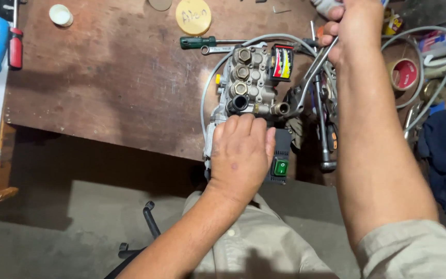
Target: Disassembling a mechanical pump assembly using a wrench, screwdriver, and other hand tools on a workbench.
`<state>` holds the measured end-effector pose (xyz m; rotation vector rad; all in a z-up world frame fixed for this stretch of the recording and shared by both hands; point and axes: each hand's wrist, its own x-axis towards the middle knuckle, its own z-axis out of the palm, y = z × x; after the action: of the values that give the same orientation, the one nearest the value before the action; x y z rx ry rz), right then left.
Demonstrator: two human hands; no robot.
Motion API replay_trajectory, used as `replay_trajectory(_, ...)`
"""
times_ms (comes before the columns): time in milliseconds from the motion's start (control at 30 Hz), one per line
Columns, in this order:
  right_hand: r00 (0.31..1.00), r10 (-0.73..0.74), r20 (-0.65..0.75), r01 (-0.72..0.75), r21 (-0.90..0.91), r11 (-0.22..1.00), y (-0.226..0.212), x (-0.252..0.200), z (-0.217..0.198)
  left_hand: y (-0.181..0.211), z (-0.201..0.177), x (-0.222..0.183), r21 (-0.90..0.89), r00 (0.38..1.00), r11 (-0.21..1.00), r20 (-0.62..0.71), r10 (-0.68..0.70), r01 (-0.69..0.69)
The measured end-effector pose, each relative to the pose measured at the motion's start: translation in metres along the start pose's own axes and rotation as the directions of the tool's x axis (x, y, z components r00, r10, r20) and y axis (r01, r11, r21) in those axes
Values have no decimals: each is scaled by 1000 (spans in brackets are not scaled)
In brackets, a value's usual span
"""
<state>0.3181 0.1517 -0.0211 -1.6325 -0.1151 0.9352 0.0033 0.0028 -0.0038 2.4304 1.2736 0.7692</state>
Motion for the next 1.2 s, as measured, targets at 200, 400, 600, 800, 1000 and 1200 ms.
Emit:
replay_trajectory(200, 993, 10, -113, -5, 42, 999, 12, 11, -33, 4, -8, -3, 2, 1000, 1000, 30, 6, -6)
replay_trajectory(400, 984, -101, -150, 111, 64, 992, 4, 20, -46, 3, -6, -1, 9, 1000, 1000, -2, 13, -13)
replay_trajectory(600, 895, -446, 1, 445, -21, 895, -4, -81, -9, 0, 1, -3, -9, 1000, 1000, 7, -2, 2)
replay_trajectory(800, 850, -526, 25, 525, 35, 851, -11, -131, 1, 0, 0, -3, -22, 1000, 1000, 2, -4, 4)
replay_trajectory(1000, 833, -551, 58, 552, -8, 834, -12, -147, 8, 0, 0, -2, -31, 1000, 999, 26, -7, 8)
replay_trajectory(1200, 783, -619, 64, 620, 6, 785, -25, -141, 3, 0, 1, -3, -36, 1000, 999, 9, -3, 3)
